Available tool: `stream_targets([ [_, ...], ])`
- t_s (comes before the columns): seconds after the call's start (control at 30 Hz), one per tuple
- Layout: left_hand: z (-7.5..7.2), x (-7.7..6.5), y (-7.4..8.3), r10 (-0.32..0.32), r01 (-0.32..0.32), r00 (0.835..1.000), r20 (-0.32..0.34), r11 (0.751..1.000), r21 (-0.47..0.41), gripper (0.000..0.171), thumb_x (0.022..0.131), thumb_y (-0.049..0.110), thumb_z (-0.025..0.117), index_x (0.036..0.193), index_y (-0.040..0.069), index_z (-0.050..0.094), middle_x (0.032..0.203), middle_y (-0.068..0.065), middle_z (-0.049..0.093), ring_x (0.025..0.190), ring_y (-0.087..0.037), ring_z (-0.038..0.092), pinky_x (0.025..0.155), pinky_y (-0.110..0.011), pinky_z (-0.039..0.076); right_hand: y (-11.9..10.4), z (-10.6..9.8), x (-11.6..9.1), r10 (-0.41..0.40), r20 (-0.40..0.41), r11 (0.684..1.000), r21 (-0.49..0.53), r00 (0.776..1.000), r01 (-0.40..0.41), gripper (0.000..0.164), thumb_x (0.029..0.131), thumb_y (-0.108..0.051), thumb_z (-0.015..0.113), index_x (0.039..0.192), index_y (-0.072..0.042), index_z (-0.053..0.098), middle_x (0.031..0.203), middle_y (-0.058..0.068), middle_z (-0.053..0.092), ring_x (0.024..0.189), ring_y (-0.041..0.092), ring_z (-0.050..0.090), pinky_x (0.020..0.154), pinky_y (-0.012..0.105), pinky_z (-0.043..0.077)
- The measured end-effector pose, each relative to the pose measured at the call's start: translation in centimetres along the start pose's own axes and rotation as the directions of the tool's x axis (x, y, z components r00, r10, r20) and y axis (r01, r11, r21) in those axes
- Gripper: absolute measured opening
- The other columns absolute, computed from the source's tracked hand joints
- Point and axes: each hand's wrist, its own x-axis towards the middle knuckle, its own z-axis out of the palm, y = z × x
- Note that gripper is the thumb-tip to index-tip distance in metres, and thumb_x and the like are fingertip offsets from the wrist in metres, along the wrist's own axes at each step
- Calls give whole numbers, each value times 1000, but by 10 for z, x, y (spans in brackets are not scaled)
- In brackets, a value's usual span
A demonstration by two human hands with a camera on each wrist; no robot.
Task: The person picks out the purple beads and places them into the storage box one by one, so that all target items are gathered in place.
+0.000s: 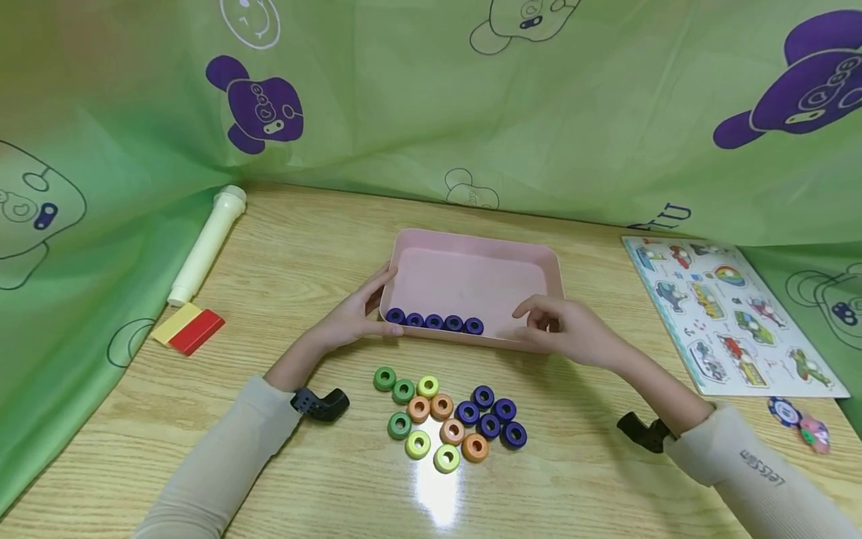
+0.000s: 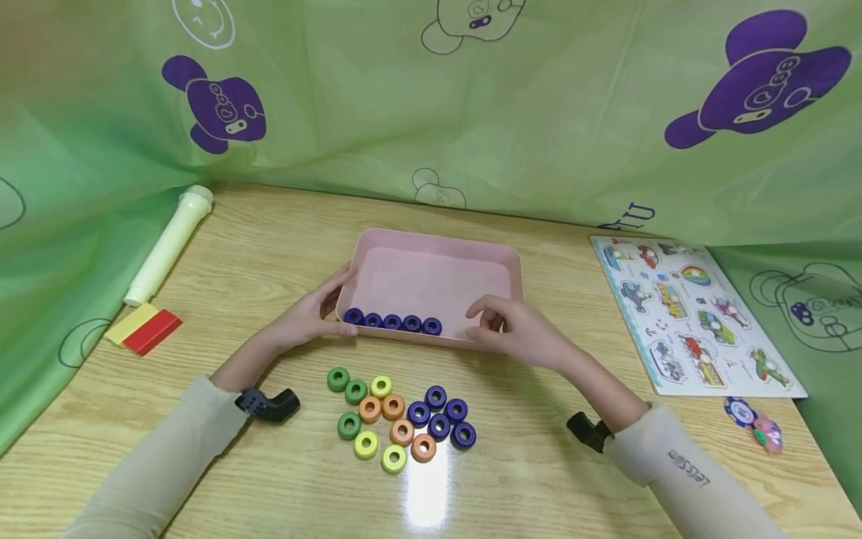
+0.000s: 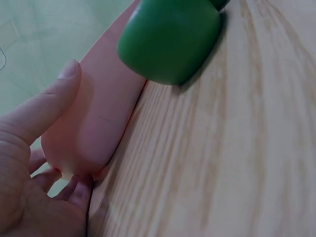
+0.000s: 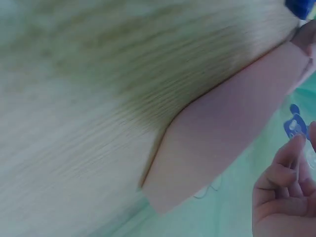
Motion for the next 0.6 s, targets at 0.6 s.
stream_targets([
  [0.6, 2, -4, 17, -4, 4, 1000, 11, 1000, 18, 86, 72, 5, 65, 136, 5, 7, 140, -7, -6, 125, -19, 6, 100, -33, 13, -2, 36, -27, -84, 451, 995, 89, 888, 49, 29, 76, -16, 63, 103, -15, 54, 77, -7, 52, 69, 6, 49, 58, 20, 44],
])
